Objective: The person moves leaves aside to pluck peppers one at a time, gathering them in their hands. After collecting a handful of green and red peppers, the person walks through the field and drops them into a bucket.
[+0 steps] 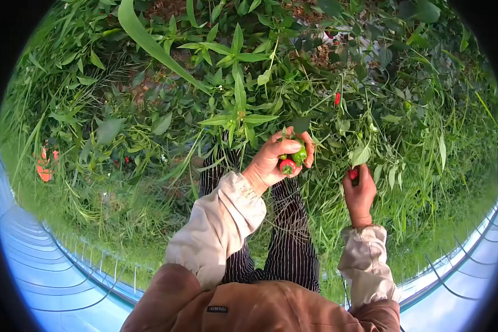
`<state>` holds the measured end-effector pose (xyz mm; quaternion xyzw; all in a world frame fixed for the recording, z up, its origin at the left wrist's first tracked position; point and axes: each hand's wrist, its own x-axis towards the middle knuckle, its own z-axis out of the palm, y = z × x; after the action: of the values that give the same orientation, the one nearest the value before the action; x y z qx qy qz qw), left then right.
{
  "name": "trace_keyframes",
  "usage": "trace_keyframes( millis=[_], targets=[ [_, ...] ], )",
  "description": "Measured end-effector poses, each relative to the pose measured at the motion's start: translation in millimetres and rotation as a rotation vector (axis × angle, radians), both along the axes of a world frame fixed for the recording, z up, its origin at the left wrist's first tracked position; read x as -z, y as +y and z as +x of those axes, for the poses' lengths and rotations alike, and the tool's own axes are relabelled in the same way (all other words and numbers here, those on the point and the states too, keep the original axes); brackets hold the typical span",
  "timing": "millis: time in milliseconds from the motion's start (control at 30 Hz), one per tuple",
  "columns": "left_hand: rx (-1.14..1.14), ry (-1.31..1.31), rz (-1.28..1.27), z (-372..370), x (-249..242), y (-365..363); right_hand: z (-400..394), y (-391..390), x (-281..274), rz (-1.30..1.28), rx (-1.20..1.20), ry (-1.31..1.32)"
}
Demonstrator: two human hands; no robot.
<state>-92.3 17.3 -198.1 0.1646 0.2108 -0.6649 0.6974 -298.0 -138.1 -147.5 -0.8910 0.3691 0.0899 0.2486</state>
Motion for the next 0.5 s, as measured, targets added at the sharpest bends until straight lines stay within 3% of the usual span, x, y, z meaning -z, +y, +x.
trace_keyframes(
  millis=[100, 167, 267, 300, 333, 367, 500],
  targets=[
    [-0.065, 0.087, 0.029, 0.6, -15.2, 12.1, 2.6, 11.6, -40.9, 0.359, 0.644, -0.220],
    [0.027, 0.095, -0.036, -9.3, -25.5, 22.7, 38.4, 26.5, -82.5, 0.365, 0.661, -0.295],
    [0.105, 0.154, 0.064, -12.4, -76.4, 25.1, 95.9, 54.3, -116.9, 0.340, 0.337, -0.420],
    [0.118, 0.186, 0.104, -16.3, -89.4, 28.6, 108.5, 57.7, -122.0, 0.283, 0.120, -0.390],
    [0.077, 0.171, 0.078, -31.7, -87.3, 38.4, 119.7, 63.5, -127.8, 0.272, 0.041, -0.430],
    [0.022, 0.361, 0.080, -37.8, -95.0, 44.8, 128.4, 68.3, -133.3, 0.260, -0.036, -0.470],
    [-0.098, 0.443, 0.169, -17.4, -168.1, 45.0, 131.4, 78.0, -171.5, 0.189, -0.162, -0.356]
  ],
)
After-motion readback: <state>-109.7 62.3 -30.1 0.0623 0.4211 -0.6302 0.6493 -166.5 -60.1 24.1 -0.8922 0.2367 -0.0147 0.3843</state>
